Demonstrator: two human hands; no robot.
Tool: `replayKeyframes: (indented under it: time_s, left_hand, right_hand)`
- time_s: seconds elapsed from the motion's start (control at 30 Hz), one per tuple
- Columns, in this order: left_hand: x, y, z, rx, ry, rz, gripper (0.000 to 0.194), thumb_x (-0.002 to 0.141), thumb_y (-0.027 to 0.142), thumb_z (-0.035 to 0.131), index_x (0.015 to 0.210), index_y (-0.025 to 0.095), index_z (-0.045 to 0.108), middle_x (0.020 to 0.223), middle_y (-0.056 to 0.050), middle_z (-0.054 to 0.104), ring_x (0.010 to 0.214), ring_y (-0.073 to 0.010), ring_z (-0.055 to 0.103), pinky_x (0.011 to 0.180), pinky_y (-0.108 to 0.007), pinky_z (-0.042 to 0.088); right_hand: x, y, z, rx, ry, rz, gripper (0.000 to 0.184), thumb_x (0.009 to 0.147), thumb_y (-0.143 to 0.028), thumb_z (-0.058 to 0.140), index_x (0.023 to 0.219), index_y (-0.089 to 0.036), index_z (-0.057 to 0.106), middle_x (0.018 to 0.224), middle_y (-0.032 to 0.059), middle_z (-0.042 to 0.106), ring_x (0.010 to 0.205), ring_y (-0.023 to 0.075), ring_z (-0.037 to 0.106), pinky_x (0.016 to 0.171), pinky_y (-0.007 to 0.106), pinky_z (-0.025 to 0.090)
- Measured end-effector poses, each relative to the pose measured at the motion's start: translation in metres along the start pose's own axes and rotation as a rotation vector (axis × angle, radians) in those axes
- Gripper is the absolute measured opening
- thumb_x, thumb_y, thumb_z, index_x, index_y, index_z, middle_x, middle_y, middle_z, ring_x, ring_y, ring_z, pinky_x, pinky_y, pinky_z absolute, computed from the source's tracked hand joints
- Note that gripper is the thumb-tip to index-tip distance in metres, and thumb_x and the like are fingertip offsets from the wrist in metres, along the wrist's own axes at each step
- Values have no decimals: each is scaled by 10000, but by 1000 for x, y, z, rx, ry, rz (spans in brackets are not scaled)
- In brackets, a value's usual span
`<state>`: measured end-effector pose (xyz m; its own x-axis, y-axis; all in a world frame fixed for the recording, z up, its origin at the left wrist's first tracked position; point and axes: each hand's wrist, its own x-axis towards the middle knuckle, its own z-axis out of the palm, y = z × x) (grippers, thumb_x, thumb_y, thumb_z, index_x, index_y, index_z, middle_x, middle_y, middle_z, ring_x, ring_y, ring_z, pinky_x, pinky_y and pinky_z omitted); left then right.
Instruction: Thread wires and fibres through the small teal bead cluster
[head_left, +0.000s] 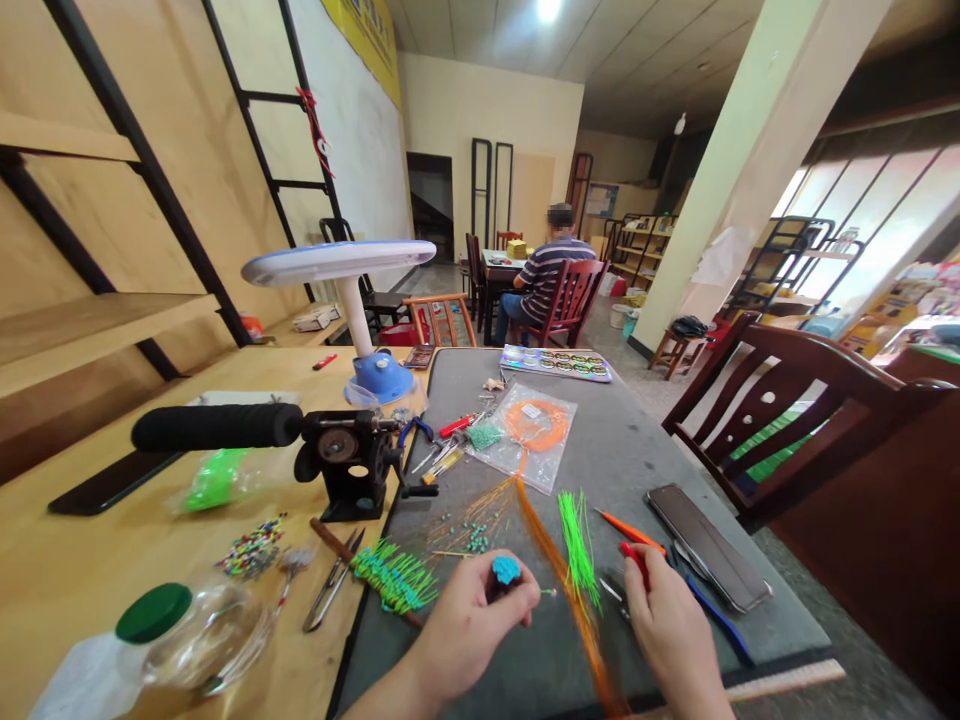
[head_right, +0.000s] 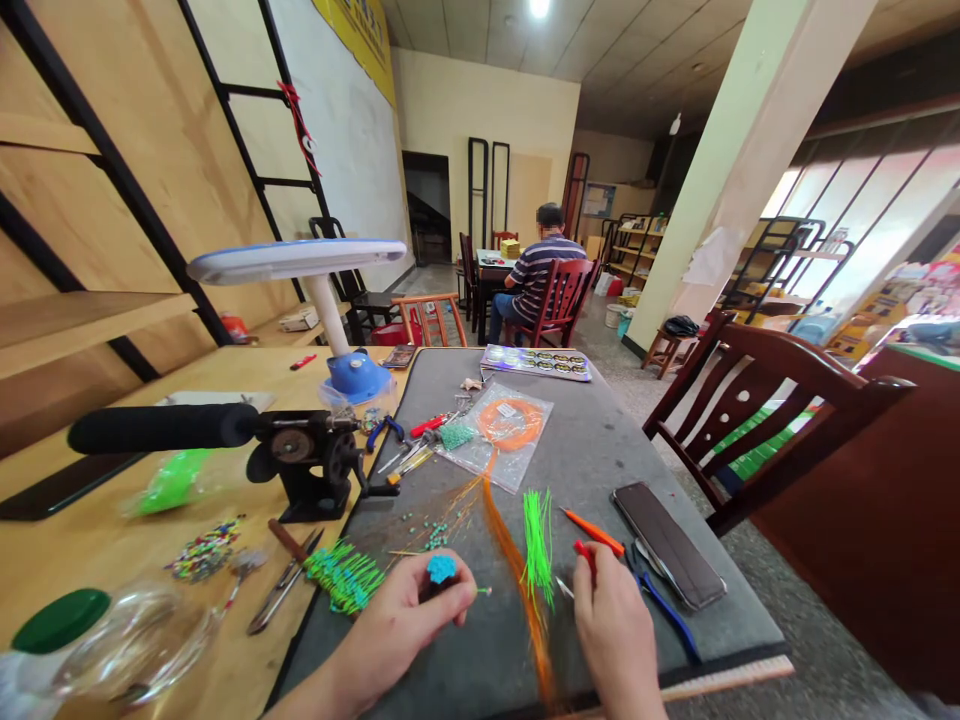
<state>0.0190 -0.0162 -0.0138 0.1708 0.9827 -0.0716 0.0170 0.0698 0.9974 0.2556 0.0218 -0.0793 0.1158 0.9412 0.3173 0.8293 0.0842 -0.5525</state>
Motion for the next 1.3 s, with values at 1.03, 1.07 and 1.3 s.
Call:
replayKeyframes:
  time_s: [1.03, 1.07, 1.3]
  left_hand:
    - [6, -16, 1, 66, 37, 63, 168, 747, 204, 620, 895, 178, 544, 679, 26, 537, 632, -126, 496, 604, -223, 401]
    - [6, -16, 0, 59, 26, 57, 169, 746, 203, 620, 893, 176, 542, 675, 26, 537, 634, -128, 498, 606, -224, 403]
    - [5, -17, -7, 181, 12, 13, 268, 633, 202, 732, 874, 161, 622, 765, -10, 621, 615, -122, 491, 589, -228, 390]
  right_hand:
    - [-19, -85, 0, -15, 12, -742, 241, 831, -116, 490, 969, -263, 624, 1121, 37, 643, 1137, 250, 503, 930, 454, 404]
    - [-19, -85, -1, -20, 3, -752, 242, 832, -120, 496, 971, -271, 624, 1108, 26, 651, 1135, 249, 505, 946, 463, 387]
    - [-18, -76, 1, -17, -30, -653, 131, 828, -181, 543, 873, -280, 616, 1040, 3, 680, 1086, 271, 533, 955, 524, 335]
